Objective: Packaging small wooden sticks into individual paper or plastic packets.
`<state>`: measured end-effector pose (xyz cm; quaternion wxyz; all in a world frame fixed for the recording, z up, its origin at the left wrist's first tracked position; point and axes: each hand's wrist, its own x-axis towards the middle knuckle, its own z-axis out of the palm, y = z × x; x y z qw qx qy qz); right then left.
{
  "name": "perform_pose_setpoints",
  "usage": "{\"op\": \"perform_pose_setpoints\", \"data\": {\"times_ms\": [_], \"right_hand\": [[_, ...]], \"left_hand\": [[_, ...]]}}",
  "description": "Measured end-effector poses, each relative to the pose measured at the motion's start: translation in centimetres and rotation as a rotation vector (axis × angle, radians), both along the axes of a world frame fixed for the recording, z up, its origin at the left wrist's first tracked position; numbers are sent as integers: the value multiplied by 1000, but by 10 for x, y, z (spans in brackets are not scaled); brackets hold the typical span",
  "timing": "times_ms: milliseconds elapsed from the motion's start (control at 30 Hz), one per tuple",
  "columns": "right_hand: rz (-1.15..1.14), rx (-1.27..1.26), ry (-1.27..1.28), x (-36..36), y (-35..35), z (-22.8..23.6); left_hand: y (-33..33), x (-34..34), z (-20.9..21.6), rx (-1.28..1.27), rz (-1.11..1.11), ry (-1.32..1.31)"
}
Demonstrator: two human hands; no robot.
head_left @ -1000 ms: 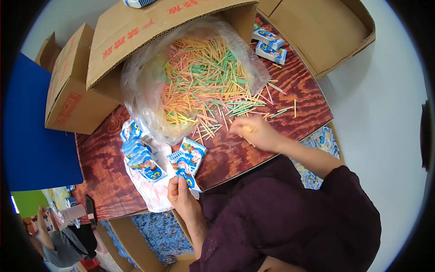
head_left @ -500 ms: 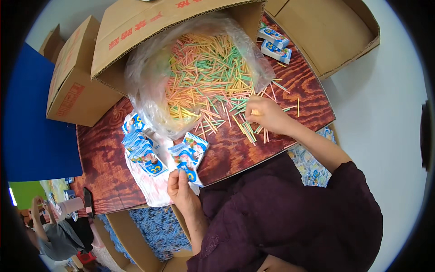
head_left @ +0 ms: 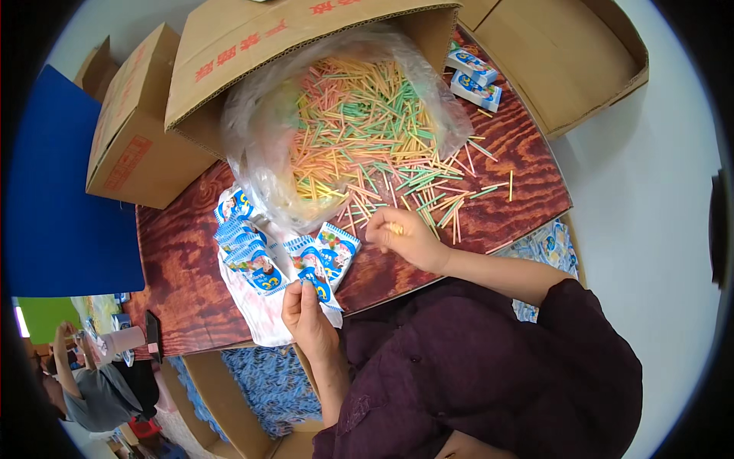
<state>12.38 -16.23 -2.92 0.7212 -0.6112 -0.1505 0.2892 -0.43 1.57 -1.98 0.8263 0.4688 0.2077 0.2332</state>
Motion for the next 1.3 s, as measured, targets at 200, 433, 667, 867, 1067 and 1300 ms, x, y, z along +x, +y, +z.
{"op": "perform_pose_setpoints", "data": {"times_ms": [200,433,667,867,1067,1300], "right_hand": [[70,-131,-634,-3,-5,-25],[152,-163,-669,0,-11,-22],[58,-126,-787,-1,-5,-26],[9,456,465,18,-7,-4],[-154,521,716,27,5,48],[-22,566,577,16,18,57]], "left_hand": [[3,-6,-2,4,-18,4],[5,-9,-6,66,37,92],[-2,-10,-4,95,-44,87],[-12,-6,1,276,-200,165],[-17,3,-4,563,-293,136],[-20,4,0,642,-332,140]]}}
